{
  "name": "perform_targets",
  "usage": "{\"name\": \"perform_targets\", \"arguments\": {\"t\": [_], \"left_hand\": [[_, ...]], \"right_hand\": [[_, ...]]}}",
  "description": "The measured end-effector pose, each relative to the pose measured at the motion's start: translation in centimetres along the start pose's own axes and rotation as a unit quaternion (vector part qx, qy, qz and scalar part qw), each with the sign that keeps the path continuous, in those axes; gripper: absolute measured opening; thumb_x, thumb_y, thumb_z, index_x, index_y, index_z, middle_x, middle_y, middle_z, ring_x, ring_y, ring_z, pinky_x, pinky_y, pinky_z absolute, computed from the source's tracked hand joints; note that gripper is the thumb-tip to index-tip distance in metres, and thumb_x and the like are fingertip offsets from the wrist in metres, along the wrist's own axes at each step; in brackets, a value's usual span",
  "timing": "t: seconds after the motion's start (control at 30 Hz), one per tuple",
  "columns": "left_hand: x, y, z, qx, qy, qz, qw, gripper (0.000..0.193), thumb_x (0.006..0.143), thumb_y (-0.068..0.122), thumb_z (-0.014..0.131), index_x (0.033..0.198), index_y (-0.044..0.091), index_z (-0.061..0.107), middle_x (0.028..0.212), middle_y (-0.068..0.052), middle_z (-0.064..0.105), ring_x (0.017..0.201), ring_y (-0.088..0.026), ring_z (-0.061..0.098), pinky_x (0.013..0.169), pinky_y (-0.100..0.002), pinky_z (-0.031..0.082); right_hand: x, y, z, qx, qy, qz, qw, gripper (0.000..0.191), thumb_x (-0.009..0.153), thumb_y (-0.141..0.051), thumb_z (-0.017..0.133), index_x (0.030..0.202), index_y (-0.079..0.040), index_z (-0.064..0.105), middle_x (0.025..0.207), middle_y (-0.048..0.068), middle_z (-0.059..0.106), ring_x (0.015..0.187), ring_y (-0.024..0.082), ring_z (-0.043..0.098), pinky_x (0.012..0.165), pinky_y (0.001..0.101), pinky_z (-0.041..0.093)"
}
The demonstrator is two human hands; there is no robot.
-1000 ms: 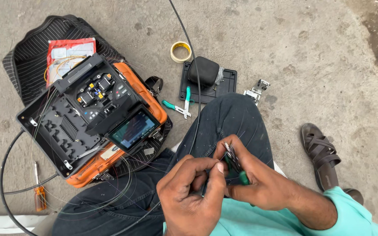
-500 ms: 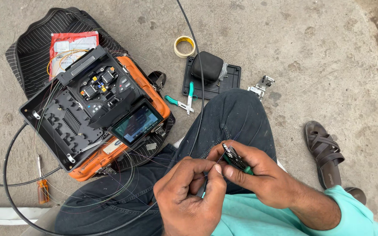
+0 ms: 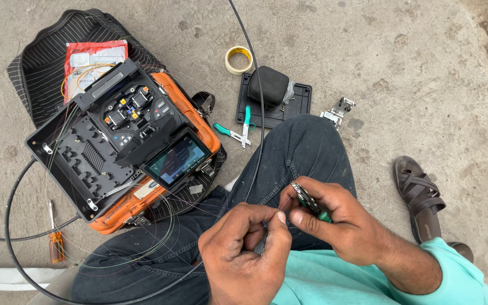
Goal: The person sits on the ground and splices a fiber optic cable. They strip the cable jacket, place the fiber into a fusion splicer, operate the splicer, handle a fiber cleaver, and arrange the stripped fiber strands and protective sleeves in the splice tray.
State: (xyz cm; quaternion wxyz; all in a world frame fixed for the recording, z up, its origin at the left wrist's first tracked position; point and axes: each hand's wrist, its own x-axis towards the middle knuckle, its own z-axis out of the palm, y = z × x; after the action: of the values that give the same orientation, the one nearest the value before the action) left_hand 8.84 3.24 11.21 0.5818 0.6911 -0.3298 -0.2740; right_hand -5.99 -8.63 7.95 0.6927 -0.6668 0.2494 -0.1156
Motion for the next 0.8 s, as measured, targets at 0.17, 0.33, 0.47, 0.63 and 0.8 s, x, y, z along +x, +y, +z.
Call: {"name": "perform_targets", "arguments": {"t": [0.17,0.33,0.47,0.63,0.8], "left_hand": [[0.1,-0.2,0.2,-0.013,-0.001,0.008,1.0,0.006,0.078,-0.002,0.077,0.079,0.002,0.073,0.06,0.005,0.057,0.051,0.004,0.039,0.043,-0.019,0.029],[0.2,-0.5,0.6,-0.038,-0.007,-0.007,0.999,0.007,0.08,-0.003,0.077,0.08,0.001,0.073,0.059,0.007,0.056,0.051,0.004,0.039,0.043,-0.019,0.028],[0.1,-1.1,0.8,-0.067,-0.024,-0.001,0.997,0.009,0.08,-0.005,0.079,0.078,0.001,0.072,0.056,0.008,0.049,0.051,0.004,0.035,0.044,-0.019,0.025],[-0.1,-2.0,1.1,-0.131,-0.059,0.002,0.99,0.014,0.081,-0.007,0.078,0.076,0.001,0.067,0.055,0.008,0.048,0.05,0.005,0.037,0.046,-0.018,0.028],[-0.4,-2.6,1.1,-0.163,-0.067,0.02,0.984,0.016,0.077,-0.012,0.075,0.072,0.0,0.066,0.057,0.006,0.052,0.051,0.003,0.039,0.046,-0.02,0.03]], "right_hand": [[0.0,-0.3,0.1,-0.023,0.01,-0.019,1.0,0.021,0.1,-0.022,0.065,0.104,-0.001,0.065,0.082,0.002,0.062,0.076,0.008,0.054,0.066,0.0276,0.049],[0.1,-0.4,0.2,-0.079,0.028,-0.047,0.995,0.019,0.099,-0.02,0.066,0.101,-0.001,0.065,0.076,0.003,0.064,0.069,0.008,0.057,0.061,0.0274,0.05],[0.1,-0.4,0.2,-0.122,0.048,-0.038,0.991,0.017,0.096,-0.017,0.068,0.101,-0.001,0.067,0.072,0.004,0.064,0.066,0.009,0.058,0.059,0.0279,0.049],[0.2,-0.3,0.5,-0.105,0.058,-0.079,0.99,0.011,0.096,-0.01,0.066,0.104,-0.002,0.066,0.077,0.004,0.069,0.068,0.008,0.066,0.06,0.0265,0.052],[0.2,0.4,0.2,-0.134,0.101,-0.058,0.984,0.011,0.094,-0.01,0.069,0.102,-0.003,0.068,0.07,0.002,0.064,0.062,0.007,0.059,0.056,0.0263,0.049]]}}
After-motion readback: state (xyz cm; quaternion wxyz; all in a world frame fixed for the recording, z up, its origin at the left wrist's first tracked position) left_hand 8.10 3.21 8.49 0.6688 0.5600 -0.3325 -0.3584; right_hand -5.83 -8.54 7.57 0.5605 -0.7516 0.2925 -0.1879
